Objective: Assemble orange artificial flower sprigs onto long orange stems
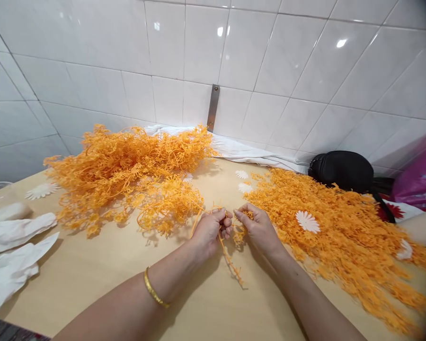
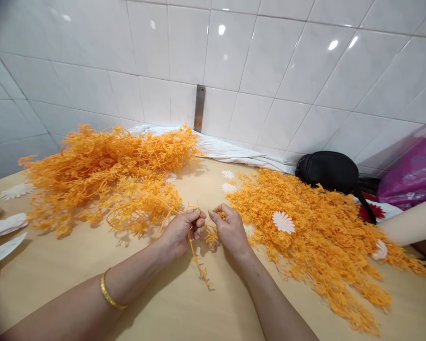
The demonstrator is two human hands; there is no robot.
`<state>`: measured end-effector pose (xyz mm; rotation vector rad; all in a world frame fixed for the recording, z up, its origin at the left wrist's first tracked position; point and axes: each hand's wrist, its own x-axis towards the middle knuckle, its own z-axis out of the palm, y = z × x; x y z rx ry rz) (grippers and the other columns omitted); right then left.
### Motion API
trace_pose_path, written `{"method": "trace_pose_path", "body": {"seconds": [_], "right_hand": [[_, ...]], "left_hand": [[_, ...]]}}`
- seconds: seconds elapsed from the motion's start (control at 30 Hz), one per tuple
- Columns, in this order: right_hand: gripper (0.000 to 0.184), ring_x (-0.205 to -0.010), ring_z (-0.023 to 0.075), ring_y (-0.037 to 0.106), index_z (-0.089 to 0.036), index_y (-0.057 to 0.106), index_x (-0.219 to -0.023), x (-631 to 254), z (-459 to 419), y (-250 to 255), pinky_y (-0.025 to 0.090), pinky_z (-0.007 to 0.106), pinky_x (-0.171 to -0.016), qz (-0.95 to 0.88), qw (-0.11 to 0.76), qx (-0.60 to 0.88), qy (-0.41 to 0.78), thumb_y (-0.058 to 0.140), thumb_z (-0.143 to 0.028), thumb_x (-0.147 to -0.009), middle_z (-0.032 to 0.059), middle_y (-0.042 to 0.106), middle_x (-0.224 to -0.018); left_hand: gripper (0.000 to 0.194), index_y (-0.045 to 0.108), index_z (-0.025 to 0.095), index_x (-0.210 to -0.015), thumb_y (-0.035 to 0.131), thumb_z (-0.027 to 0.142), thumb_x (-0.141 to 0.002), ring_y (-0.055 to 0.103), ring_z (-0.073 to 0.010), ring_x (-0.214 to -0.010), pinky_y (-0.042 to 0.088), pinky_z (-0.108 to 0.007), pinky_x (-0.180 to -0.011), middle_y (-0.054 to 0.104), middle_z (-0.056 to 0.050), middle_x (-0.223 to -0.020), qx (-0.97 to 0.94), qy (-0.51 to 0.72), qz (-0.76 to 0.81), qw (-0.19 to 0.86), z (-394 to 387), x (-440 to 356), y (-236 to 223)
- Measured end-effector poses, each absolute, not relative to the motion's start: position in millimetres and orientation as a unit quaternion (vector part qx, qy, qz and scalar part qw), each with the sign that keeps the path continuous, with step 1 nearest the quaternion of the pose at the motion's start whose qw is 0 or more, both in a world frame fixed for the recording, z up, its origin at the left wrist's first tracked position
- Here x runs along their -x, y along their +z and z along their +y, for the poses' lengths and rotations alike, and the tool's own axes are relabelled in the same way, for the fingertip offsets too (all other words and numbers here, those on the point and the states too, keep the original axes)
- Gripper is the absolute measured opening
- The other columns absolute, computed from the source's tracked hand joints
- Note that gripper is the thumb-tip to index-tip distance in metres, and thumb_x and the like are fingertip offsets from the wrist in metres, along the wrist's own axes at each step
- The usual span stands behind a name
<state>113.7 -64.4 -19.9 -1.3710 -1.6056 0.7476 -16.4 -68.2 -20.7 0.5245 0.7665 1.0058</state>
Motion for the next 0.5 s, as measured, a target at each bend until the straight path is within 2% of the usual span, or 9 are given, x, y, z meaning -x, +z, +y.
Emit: {"method": "trace_pose_path", "body": {"seconds": [0.1,0.17,0.2,0.3,0.37,0.5], "right_hand": [[0.025,-0.043,0.0087,0.035,-0.020,0.047,-0.062,-131.4,-56.0,-15.0,0.029,0.023,-0.043,-0.504,0.574,0.594,0.254,0.055,-0.042,-0.068,-0.0056,0.040,-0.048],[0.029,-0.038,0.0069,0.029,-0.021,0.041,-0.061,-145.9,-51.9,-11.9,0.027,0.022,-0.038,-0.388,0.665,0.582,0.261,0.060,-0.044,-0.062,-0.0083,0.036,-0.045],[0.029,-0.038,0.0068,0.031,-0.021,0.042,-0.063,-150.7,-51.2,-11.2,0.027,0.022,-0.038,-0.369,0.672,0.581,0.274,0.061,-0.043,-0.060,-0.0084,0.037,-0.045],[0.028,-0.039,0.0067,0.035,-0.020,0.047,-0.071,-149.5,-55.4,-11.0,0.026,0.020,-0.037,-0.402,0.600,0.586,0.367,0.063,-0.040,-0.058,-0.0060,0.046,-0.049],[0.031,-0.039,0.0049,0.034,-0.019,0.050,-0.078,-140.0,-60.8,-10.4,0.025,0.019,-0.037,-0.435,0.552,0.564,0.434,0.064,-0.039,-0.058,-0.0053,0.049,-0.054],[0.033,-0.039,0.0030,0.027,-0.017,0.053,-0.081,-123.0,-70.5,-8.9,0.020,0.018,-0.038,-0.478,0.485,0.499,0.535,0.061,-0.044,-0.063,-0.0081,0.038,-0.052]], "left_hand": [[0.016,0.045,0.014,-0.061,0.044,0.018,-0.076,0.035,-0.0036,-0.032,0.020,-0.015,-0.034,0.030,0.008,-0.041,-0.211,0.468,0.382,0.768,-70.1,19.0,-20.0],[0.017,0.046,0.014,-0.062,0.044,0.020,-0.077,0.035,-0.0037,-0.032,0.021,-0.015,-0.034,0.029,0.008,-0.041,-0.187,0.475,0.389,0.767,-68.3,22.3,-21.4],[0.017,0.046,0.014,-0.062,0.043,0.019,-0.078,0.036,-0.0037,-0.033,0.023,-0.015,-0.035,0.031,0.007,-0.041,-0.174,0.480,0.383,0.770,-66.4,23.9,-22.4],[0.018,0.045,0.013,-0.064,0.040,0.017,-0.080,0.038,-0.0038,-0.035,0.028,-0.014,-0.037,0.034,0.006,-0.043,-0.131,0.488,0.360,0.785,-59.2,27.3,-23.5],[0.018,0.045,0.012,-0.065,0.038,0.016,-0.081,0.038,-0.0034,-0.035,0.028,-0.013,-0.036,0.034,0.005,-0.043,-0.107,0.485,0.352,0.793,-55.8,28.8,-22.3],[0.019,0.044,0.012,-0.066,0.035,0.015,-0.082,0.037,-0.0032,-0.034,0.029,-0.012,-0.036,0.034,0.005,-0.043,-0.089,0.481,0.348,0.800,-55.0,30.0,-18.9]]}}
